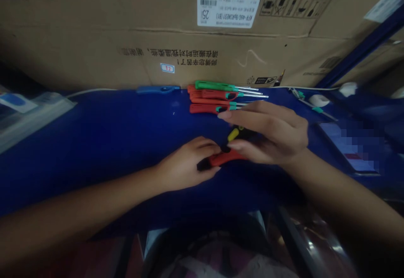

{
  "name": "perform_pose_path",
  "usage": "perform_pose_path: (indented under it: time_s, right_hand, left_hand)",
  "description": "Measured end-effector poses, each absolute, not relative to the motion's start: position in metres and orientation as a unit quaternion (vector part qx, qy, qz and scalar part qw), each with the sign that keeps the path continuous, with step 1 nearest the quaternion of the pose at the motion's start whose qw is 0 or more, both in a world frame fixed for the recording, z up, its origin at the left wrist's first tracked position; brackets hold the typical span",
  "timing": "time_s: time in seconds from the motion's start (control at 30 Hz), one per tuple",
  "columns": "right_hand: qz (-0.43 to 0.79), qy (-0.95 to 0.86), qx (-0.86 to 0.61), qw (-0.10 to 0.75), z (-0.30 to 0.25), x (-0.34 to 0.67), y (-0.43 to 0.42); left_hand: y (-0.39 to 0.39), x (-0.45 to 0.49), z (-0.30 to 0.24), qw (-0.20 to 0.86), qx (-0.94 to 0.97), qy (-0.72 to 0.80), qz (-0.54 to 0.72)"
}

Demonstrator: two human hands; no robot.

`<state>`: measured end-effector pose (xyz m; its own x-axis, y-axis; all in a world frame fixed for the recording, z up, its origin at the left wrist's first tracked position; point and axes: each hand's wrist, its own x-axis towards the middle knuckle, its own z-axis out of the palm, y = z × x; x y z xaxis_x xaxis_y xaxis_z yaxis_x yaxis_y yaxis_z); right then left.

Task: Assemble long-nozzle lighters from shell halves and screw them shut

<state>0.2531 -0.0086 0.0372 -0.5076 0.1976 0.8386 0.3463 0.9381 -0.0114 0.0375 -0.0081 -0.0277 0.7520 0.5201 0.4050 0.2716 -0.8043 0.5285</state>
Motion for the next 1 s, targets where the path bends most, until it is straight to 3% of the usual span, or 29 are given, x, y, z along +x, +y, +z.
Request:
perform_pose_path:
  time_s: [0.17, 0.33, 0.53, 0.67, 0.73, 0.87, 1.0]
  right_hand:
    - [0.092, -0.880, -0.182, 0.429, 0.041, 0.248, -0.010]
    - [-0.051, -0.860, -0.184, 0.474, 0.038, 0.252, -0.008]
    - [0.104, -0.905, -0.195, 0.364, 0.050, 0.252, -0.015]
    - [-0.020, -0.879, -0.176, 0.444, 0.045, 0.252, -0.014]
    - [-0.070, -0.881, -0.171, 0.436, 0.042, 0.253, -0.013]
    - [-0.008, -0.916, -0.204, 0.345, 0.041, 0.250, -0.013]
    - [-0.042, -0.893, -0.167, 0.416, 0.037, 0.249, -0.011]
  left_hand:
    - [-0.007, 0.037, -0.028, 0.223, 0.910, 0.219, 0.274]
    - [-0.008, 0.037, -0.027, 0.225, 0.909, 0.215, 0.276]
    - [-0.008, 0.037, -0.027, 0.234, 0.906, 0.224, 0.272]
    - [-0.008, 0.037, -0.026, 0.240, 0.905, 0.227, 0.268]
    - [-0.008, 0.037, -0.026, 0.240, 0.905, 0.230, 0.267]
    - [-0.009, 0.036, -0.030, 0.230, 0.905, 0.233, 0.273]
    - [-0.008, 0.036, -0.031, 0.233, 0.902, 0.240, 0.273]
